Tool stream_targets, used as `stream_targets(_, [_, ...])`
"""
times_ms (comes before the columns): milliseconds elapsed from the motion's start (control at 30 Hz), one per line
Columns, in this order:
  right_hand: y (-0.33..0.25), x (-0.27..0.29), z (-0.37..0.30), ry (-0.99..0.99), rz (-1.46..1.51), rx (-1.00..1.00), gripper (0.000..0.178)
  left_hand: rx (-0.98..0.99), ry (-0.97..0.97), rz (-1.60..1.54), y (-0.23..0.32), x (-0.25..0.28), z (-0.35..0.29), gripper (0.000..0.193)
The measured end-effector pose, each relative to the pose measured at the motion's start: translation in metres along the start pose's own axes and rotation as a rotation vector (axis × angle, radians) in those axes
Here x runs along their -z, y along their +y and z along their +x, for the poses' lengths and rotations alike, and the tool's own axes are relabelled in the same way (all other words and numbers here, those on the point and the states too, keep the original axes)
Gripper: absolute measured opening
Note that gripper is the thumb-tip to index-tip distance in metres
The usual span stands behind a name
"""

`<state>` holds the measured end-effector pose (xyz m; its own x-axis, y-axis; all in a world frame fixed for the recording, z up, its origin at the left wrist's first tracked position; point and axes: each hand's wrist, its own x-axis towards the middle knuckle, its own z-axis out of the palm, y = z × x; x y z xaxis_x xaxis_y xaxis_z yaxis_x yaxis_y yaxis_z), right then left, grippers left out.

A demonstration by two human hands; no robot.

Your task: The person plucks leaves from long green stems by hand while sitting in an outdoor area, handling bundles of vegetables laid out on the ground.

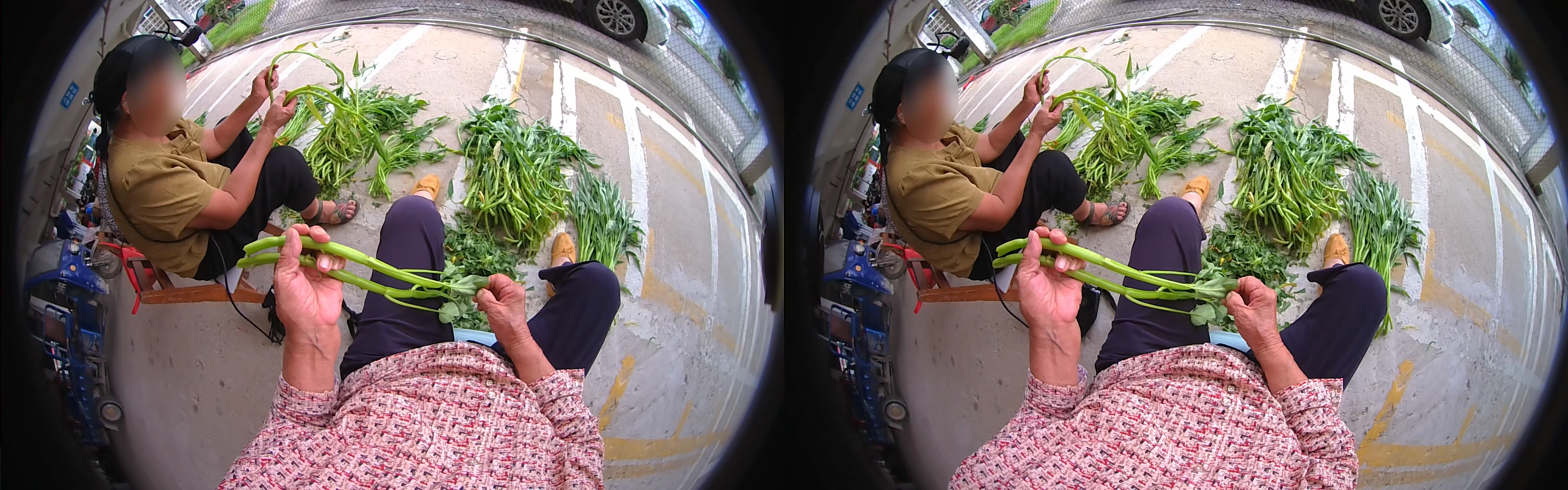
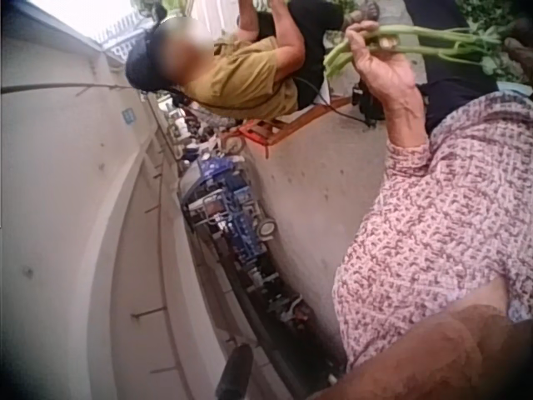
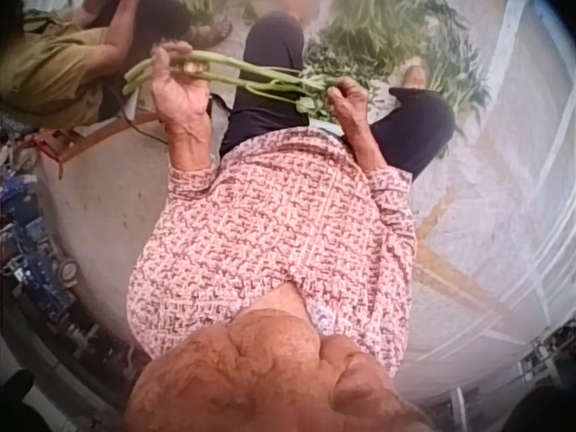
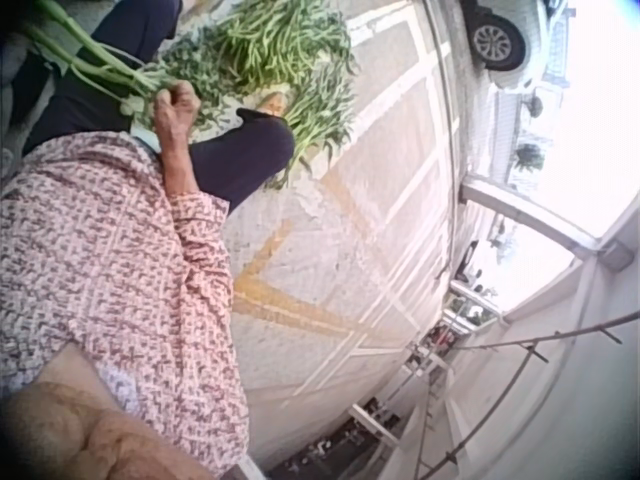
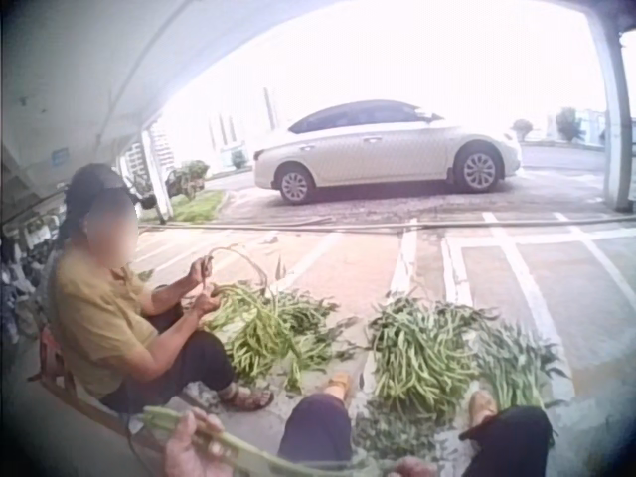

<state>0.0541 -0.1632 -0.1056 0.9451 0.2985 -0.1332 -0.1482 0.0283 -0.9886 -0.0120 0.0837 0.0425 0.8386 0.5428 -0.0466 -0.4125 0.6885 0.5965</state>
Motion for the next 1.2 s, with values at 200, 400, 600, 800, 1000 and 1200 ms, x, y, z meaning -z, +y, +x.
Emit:
stream_targets(200, [0.018, 0.026, 0.009, 0.114, 0.073, -0.115, 0.004, -0.075, -0.009, -0.002, 0.010, 0.003, 0.006, 0.016])
stream_targets(400, [-0.002, 0.031, 0.006, 0.026, 0.251, -0.167, 0.005, -0.049, 0.028, -0.040, 0.012, 0.007, 0.008, 0.017])
stream_targets(600, [-0.007, 0.032, 0.005, -0.055, 0.319, -0.184, 0.005, -0.053, 0.046, -0.016, 0.014, 0.011, 0.010, 0.016])
stream_targets(800, [-0.008, 0.032, 0.004, -0.074, 0.292, -0.192, 0.004, -0.021, 0.021, -0.016, 0.013, 0.010, 0.011, 0.016])
stream_targets(1000, [-0.007, 0.033, 0.003, -0.107, 0.300, -0.185, 0.009, -0.012, 0.008, -0.024, 0.013, 0.012, 0.011, 0.018])
stream_targets(1200, [-0.005, 0.034, 0.002, -0.147, 0.342, -0.189, 0.012, -0.016, 0.029, -0.018, 0.013, 0.010, 0.010, 0.016])
